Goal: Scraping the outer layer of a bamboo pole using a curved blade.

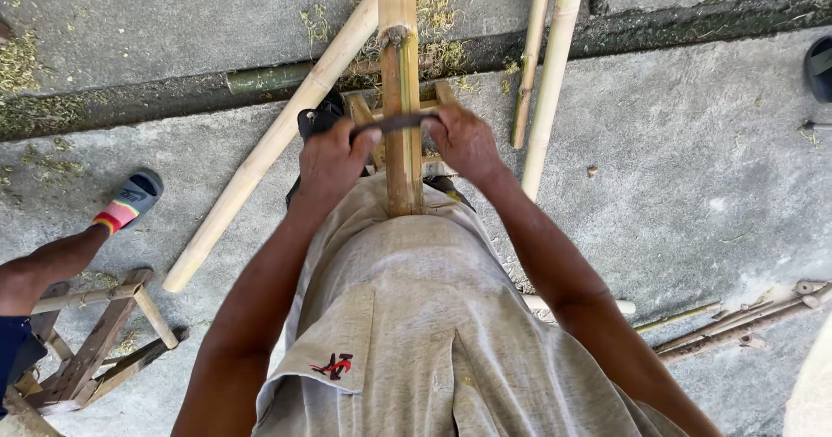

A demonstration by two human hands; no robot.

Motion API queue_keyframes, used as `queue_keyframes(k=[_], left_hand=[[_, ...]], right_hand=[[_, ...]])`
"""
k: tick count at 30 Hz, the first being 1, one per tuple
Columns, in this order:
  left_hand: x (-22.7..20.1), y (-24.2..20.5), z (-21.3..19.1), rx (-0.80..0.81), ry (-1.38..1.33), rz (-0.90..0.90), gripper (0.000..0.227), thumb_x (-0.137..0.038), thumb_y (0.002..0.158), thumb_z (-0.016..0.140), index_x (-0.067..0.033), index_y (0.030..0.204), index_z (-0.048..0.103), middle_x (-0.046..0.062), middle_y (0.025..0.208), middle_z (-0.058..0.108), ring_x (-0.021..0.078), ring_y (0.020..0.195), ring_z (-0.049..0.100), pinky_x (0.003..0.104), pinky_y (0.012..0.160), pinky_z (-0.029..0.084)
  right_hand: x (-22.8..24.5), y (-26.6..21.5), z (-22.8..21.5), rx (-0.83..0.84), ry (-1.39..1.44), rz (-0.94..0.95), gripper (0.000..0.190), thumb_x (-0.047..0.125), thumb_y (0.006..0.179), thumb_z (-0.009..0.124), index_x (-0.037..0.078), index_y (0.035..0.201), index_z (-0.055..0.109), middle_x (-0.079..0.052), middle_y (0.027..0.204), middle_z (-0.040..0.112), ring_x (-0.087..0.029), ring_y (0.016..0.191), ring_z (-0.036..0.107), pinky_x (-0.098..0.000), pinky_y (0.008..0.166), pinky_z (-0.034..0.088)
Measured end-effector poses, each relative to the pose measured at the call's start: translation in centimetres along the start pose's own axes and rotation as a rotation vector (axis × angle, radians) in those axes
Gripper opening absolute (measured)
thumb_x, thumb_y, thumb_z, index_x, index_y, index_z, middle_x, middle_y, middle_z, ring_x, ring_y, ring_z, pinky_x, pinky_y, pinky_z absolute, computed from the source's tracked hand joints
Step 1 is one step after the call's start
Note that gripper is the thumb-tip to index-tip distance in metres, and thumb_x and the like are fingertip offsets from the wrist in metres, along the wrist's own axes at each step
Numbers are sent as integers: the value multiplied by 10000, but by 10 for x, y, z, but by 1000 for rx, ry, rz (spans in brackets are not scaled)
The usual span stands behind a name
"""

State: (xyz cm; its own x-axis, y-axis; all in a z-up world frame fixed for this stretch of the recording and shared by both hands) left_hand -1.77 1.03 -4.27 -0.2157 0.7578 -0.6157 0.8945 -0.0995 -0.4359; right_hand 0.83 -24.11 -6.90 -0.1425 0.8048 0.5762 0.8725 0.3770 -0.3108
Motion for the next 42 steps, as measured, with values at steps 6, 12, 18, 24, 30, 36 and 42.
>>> queue_keyframes(k=[6, 12, 18, 24, 30, 36, 42], left_hand=[[1, 108, -7, -164, 92, 112, 494, -548, 1065, 589, -82, 922, 667, 23, 548, 579, 206, 475, 609, 420, 508, 523], [3, 110, -2, -186, 88, 81, 479, -534, 1039, 610, -73, 944, 702, 27, 565, 588, 179, 510, 620, 421, 552, 542], [-21, 32, -13, 104, 61, -129, 487, -566, 1024, 540, -97, 988, 668, 3, 559, 549, 176, 455, 553, 430, 480, 494], [8, -54, 19, -67, 17, 25, 465, -549, 1003, 615, -97, 907, 669, 86, 583, 628, 270, 512, 639, 458, 503, 518], [-12, 28, -11, -66, -12, 35, 399, -481, 1009, 596, -93, 1065, 675, 111, 616, 649, 317, 530, 674, 481, 532, 535], [0, 112, -7, -238, 145, 84, 417, -490, 1000, 663, -75, 974, 680, 171, 701, 684, 373, 713, 704, 533, 689, 543], [-14, 67, -14, -177, 63, 21, 455, -510, 1006, 651, -62, 926, 665, 155, 715, 686, 370, 713, 696, 521, 693, 550]], right_hand=[[-45, 106, -12, -28, -117, 6, 442, 467, 1123, 384, 77, 1087, 587, -85, 805, 567, -193, 637, 559, -333, 489, 516], [-47, 103, -9, -102, -18, 6, 500, 520, 1117, 329, 105, 1069, 604, -57, 817, 592, -148, 668, 541, -337, 564, 502], [-8, 29, 1, 91, -77, 176, 443, 433, 1127, 325, 90, 1052, 596, -76, 804, 552, -163, 574, 497, -320, 431, 483], [36, -59, -8, -181, -85, -107, 389, 443, 1099, 456, 100, 1016, 620, -68, 854, 636, -243, 747, 657, -415, 616, 553], [-2, 33, 0, 111, -73, 217, 441, 447, 1120, 383, 64, 1079, 597, -75, 816, 531, -207, 671, 554, -387, 554, 534], [-40, 111, -6, -189, -51, -57, 461, 463, 1127, 398, 70, 1072, 633, -105, 891, 606, -240, 836, 597, -461, 772, 514], [-21, 75, -2, -40, -65, 114, 389, 383, 1140, 418, 36, 1140, 594, -169, 965, 604, -309, 818, 609, -490, 764, 528]])
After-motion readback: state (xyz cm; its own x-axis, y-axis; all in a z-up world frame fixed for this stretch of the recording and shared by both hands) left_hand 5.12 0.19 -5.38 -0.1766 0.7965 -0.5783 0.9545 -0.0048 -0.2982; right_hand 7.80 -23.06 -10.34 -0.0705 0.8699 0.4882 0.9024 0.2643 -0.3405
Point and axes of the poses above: each hand's wrist, its own y-axis towards the middle knuckle, its own z-axis out of the palm, x = y × z, the point moved 1 cm from there along y, towards the middle knuckle
